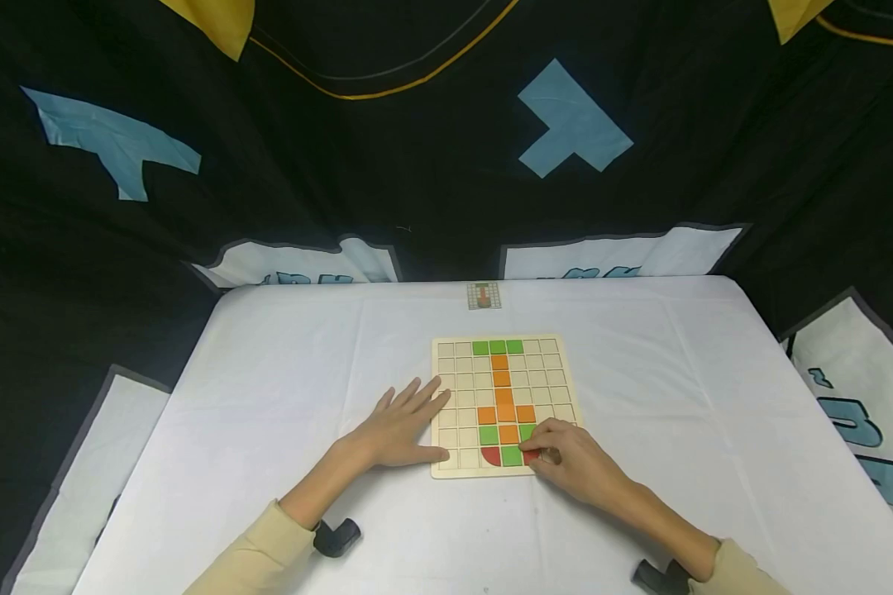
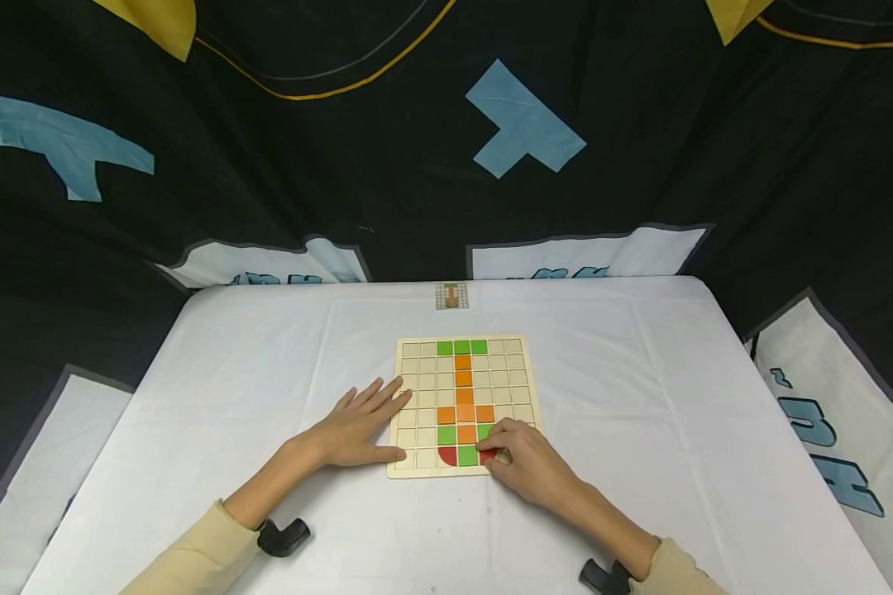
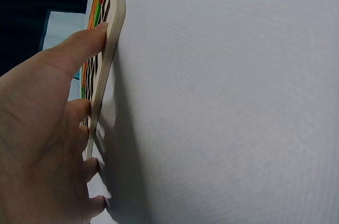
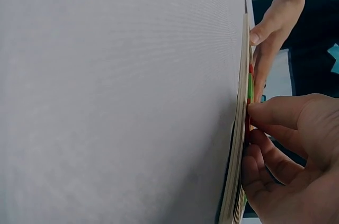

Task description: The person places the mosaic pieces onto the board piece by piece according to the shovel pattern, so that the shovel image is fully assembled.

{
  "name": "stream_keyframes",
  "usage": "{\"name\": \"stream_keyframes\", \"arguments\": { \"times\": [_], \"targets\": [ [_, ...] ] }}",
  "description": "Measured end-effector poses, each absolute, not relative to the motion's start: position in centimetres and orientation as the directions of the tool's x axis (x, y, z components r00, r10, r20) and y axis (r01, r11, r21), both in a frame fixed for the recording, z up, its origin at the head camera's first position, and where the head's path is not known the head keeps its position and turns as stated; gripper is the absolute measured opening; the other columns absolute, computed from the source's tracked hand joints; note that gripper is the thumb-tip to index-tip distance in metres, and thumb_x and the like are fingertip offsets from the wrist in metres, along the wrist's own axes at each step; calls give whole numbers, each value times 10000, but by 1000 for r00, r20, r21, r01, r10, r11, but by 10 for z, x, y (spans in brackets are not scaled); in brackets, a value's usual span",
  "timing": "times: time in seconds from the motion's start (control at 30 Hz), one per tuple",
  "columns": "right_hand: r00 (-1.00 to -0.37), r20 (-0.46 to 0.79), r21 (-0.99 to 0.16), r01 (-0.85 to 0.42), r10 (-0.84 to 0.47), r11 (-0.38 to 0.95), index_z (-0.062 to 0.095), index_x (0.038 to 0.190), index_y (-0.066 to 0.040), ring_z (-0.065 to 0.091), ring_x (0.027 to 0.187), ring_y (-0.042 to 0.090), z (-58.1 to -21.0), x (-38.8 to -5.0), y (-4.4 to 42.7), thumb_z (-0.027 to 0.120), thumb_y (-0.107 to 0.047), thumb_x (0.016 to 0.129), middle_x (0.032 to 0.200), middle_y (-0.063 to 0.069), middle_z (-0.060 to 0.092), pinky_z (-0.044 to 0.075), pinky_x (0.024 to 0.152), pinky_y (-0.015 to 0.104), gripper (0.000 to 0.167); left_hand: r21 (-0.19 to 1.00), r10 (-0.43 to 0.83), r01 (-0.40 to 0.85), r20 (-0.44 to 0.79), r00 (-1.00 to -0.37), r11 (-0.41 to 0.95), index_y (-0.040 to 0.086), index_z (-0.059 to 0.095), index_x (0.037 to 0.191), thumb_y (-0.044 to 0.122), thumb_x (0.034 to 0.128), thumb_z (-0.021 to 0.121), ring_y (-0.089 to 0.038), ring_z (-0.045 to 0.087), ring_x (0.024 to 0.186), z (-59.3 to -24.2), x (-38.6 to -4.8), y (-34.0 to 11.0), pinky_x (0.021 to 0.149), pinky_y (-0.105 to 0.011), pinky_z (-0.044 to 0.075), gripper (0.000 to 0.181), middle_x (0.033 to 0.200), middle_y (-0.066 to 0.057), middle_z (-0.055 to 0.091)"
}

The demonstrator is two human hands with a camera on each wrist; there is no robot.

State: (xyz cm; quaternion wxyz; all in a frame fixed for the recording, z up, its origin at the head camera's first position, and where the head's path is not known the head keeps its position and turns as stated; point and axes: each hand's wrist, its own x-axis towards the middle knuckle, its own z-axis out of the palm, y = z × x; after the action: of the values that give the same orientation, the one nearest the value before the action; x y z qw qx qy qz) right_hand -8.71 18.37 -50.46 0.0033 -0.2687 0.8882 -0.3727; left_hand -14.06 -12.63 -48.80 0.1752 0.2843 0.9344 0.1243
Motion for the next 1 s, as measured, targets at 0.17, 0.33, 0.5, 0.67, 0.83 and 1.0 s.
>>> {"name": "stream_keyframes", "arguments": {
  "times": [0.17,0.33,0.5,0.67,0.83,1.0],
  "targets": [
    [-853,187,-666,-475,-488,575,788,1011,-65,613,853,83,-504,-88,183,727,44,829,953,-85,681,520,741,279,221,333,577,490,-253,-777,806,168,237,1605,630,901,602,-340,63,1510,-488,-141,-126,1160,-613,77,917,1667,-55,97],
    [-855,178,-663,-471,-488,582,787,1010,-90,634,900,100,-502,-88,182,745,21,840,974,-94,699,530,796,315,208,335,576,488,-254,-777,806,168,239,1604,634,899,600,-336,60,1510,-488,-141,-127,1161,-612,75,918,1667,-52,97],
    [-850,169,-663,-473,-499,580,786,1005,-106,645,930,111,-502,-89,181,751,8,850,968,-107,703,535,834,334,196,339,571,480,-257,-780,809,161,245,1602,623,897,612,-334,61,1510,-488,-141,-128,1160,-613,75,919,1666,-55,104],
    [-844,174,-666,-480,-507,571,784,1003,-98,645,927,105,-504,-89,182,736,26,850,962,-109,698,538,834,325,203,343,572,480,-256,-779,807,159,251,1601,621,895,616,-338,64,1510,-489,-140,-128,1158,-617,77,919,1665,-58,110],
    [-846,179,-677,-477,-503,560,782,996,-81,639,891,83,-506,-89,183,724,43,843,953,-96,685,545,789,291,205,336,573,485,-253,-779,808,162,250,1601,622,896,615,-336,68,1510,-489,-141,-128,1159,-615,82,918,1666,-55,111],
    [-858,166,-675,-459,-487,578,783,989,-83,617,877,66,-506,-90,186,703,40,850,972,-98,684,536,753,266,203,328,571,486,-255,-780,810,169,246,1603,627,897,611,-331,72,1510,-489,-141,-128,1161,-610,84,918,1667,-49,105]
  ]
}}
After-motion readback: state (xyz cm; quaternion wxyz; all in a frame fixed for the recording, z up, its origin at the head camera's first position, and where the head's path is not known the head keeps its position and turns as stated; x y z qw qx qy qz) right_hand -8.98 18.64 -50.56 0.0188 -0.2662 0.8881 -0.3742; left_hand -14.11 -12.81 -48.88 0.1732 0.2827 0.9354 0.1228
